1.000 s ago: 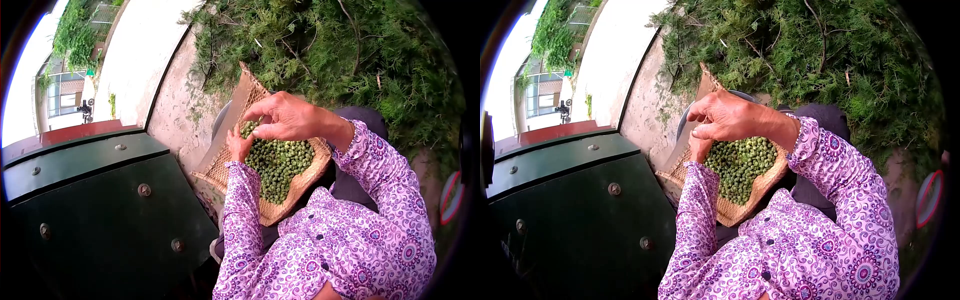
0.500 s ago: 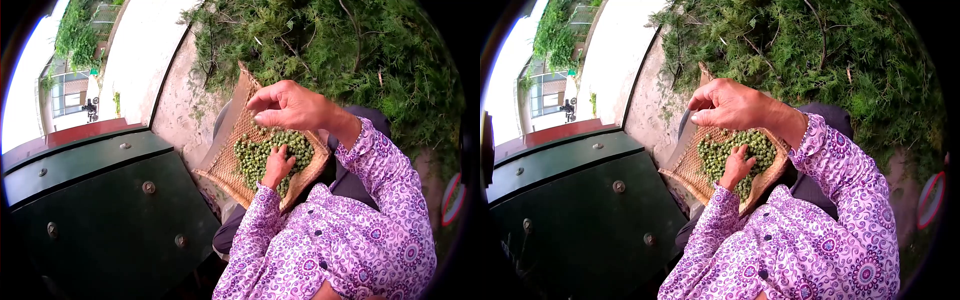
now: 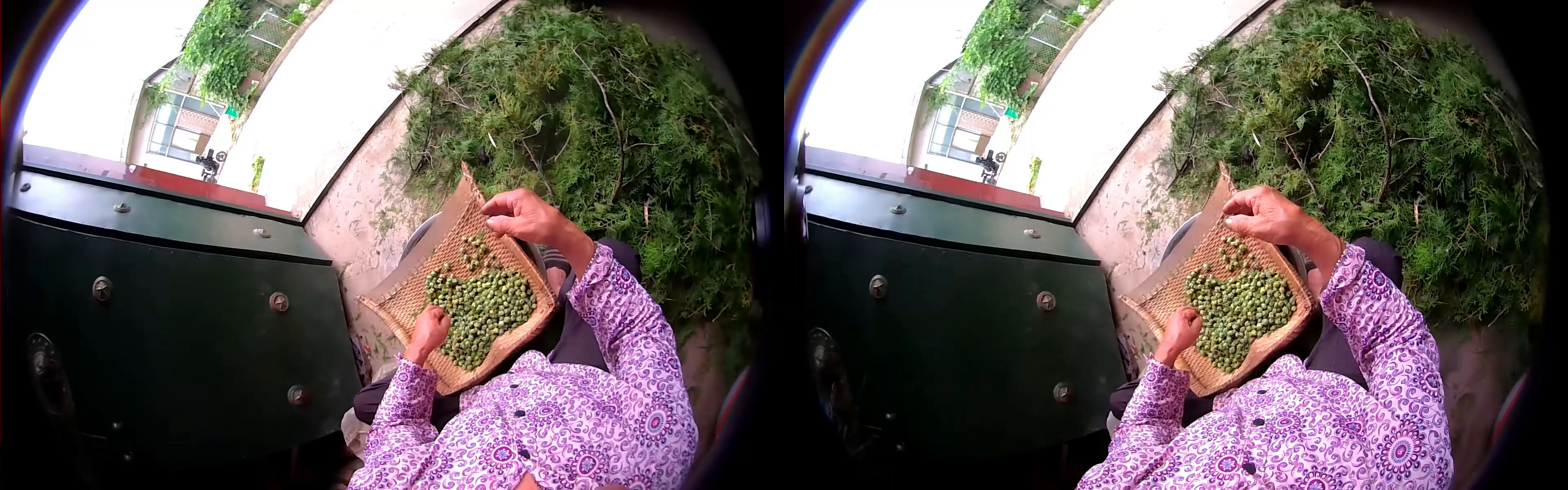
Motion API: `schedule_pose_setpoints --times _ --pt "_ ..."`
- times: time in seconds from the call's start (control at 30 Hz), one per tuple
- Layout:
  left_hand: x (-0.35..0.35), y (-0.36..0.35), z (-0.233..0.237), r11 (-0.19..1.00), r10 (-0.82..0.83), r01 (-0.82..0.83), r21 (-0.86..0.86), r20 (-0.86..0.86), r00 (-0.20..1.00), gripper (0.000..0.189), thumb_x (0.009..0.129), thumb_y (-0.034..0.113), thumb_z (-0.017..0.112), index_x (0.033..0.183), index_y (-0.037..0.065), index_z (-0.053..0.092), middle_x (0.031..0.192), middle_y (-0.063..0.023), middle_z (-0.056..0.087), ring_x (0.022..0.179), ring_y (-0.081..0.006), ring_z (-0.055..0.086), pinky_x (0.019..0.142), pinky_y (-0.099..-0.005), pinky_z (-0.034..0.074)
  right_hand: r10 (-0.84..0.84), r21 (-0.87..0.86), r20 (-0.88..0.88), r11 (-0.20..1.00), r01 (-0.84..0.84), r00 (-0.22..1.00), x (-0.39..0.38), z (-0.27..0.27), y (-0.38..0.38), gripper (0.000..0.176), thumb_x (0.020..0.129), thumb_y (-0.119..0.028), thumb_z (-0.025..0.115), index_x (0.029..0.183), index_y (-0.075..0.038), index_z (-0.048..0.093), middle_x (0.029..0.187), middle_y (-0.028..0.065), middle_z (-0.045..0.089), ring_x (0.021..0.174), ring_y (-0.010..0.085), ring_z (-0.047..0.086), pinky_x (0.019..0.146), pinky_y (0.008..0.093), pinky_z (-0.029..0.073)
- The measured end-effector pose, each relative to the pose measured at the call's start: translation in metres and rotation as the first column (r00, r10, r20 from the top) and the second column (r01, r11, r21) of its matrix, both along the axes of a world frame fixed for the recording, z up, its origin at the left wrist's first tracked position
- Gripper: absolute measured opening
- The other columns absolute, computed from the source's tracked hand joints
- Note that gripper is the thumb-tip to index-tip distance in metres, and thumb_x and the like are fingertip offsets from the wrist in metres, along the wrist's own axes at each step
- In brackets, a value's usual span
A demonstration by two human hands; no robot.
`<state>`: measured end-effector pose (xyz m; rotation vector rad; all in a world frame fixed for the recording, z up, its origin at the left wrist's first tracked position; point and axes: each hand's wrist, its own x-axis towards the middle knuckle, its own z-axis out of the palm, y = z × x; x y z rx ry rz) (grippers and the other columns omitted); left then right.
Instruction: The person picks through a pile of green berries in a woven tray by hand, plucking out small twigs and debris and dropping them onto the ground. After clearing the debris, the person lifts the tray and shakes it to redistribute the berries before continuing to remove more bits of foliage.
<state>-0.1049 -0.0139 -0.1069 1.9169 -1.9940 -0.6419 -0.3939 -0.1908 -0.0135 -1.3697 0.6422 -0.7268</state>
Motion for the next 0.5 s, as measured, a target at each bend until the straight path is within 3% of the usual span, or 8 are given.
schedule_pose_setpoints --times 0.03,0.13,0.2,0.23,0.33,0.43,0.47,0.5 --pt "0.011 0.006 0.003 1.000 0.006 -0.006 -0.030 0.008 1.000 0.022 0.073 0.015 0.056 0.061 -0.003 0.055 0.071 -0.0195 0.057 0.071 -0.0308 0.057 0.064 -0.0394 0.046 0.009 -0.005 0.017 1.000 -0.009 1.000 0.002 -0.012 -0.002 0.030 0.082 -0.013 0.059 0.104 0.007 0.055 0.089 0.0110 0.061 0.078 0.0127 0.059 0.068 0.0261 0.050" --pt "0.036 0.025 0.023 0.912 0.405 -0.410 0.023 0.122 0.906 0.031 0.076 0.028 0.060 0.069 -0.003 0.060 0.067 -0.0158 0.059 0.062 -0.0243 0.058 0.059 -0.0352 0.044 -0.010 -0.001 -0.028 1.000 0.010 1.000 -0.002 -0.035 -0.003 0.030 0.081 -0.014 0.059 0.102 0.007 0.056 0.088 0.0113 0.062 0.078 0.0134 0.059 0.068 0.0266 0.049" --pt "0.059 0.043 0.025 0.845 0.535 -0.534 -0.025 0.055 0.843 0.037 0.077 0.034 0.060 0.069 -0.002 0.061 0.058 -0.0155 0.057 0.054 -0.0244 0.056 0.056 -0.0372 0.043 -0.069 -0.089 -0.222 0.995 0.050 0.973 -0.003 -0.056 -0.008 0.030 0.078 -0.017 0.061 0.098 0.005 0.059 0.087 0.0117 0.063 0.078 0.0153 0.059 0.070 0.0288 0.049" --pt "0.058 0.049 0.042 0.804 0.578 -0.591 0.062 0.153 0.802 0.037 0.076 0.035 0.061 0.071 -0.001 0.063 0.060 -0.0141 0.059 0.059 -0.0207 0.058 0.058 -0.0347 0.044 -0.067 -0.103 -0.228 0.994 0.045 0.971 -0.004 -0.062 -0.008 0.030 0.078 -0.017 0.061 0.098 0.005 0.059 0.087 0.0117 0.063 0.078 0.0153 0.059 0.070 0.0288 0.049" --pt "0.103 0.086 -0.022 0.820 0.562 -0.571 0.026 0.148 0.814 0.034 0.077 0.034 0.062 0.081 0.000 0.063 0.071 -0.0114 0.063 0.066 -0.0200 0.060 0.062 -0.0323 0.047 -0.170 -0.206 -0.442 0.975 0.085 0.881 -0.006 -0.075 -0.008 0.035 0.071 -0.026 0.063 0.093 0.002 0.062 0.087 0.0143 0.064 0.079 0.0216 0.061 0.073 0.0322 0.048" --pt "0.106 0.103 -0.061 0.744 0.665 -0.667 0.019 0.063 0.744 0.031 0.079 0.029 0.062 0.094 0.002 0.060 0.087 -0.0096 0.063 0.072 -0.0205 0.061 0.065 -0.0314 0.049 -0.340 -0.397 -0.589 0.912 0.104 0.733 -0.005 -0.106 -0.009 0.056 0.068 -0.035 0.063 0.110 0.001 0.054 0.102 0.0202 0.059 0.094 0.0321 0.057 0.083 0.0379 0.044" --pt "0.086 0.099 -0.052 0.633 0.774 -0.718 0.290 -0.249 0.582 0.031 0.080 0.026 0.062 0.098 0.002 0.058 0.092 -0.0096 0.062 0.072 -0.0209 0.061 0.065 -0.0321 0.050 -0.308 -0.350 -0.666 0.933 0.079 0.679 -0.004 -0.123 -0.010 0.068 0.068 -0.038 0.064 0.119 0.002 0.045 0.113 0.0225 0.053 0.105 0.0336 0.051 0.089 0.0386 0.040" --pt "0.073 0.100 -0.051 0.525 0.840 -0.638 0.563 -0.461 0.285 0.032 0.080 0.024 0.062 0.103 0.002 0.056 0.097 -0.0096 0.060 0.072 -0.0213 0.061 0.065 -0.0329 0.050 -0.258 -0.272 -0.738 0.959 0.076 0.623 -0.001 -0.134 -0.008 0.073 0.068 -0.042 0.066 0.121 0.002 0.043 0.118 0.0231 0.050 0.109 0.0325 0.048 0.091 0.0374 0.039"
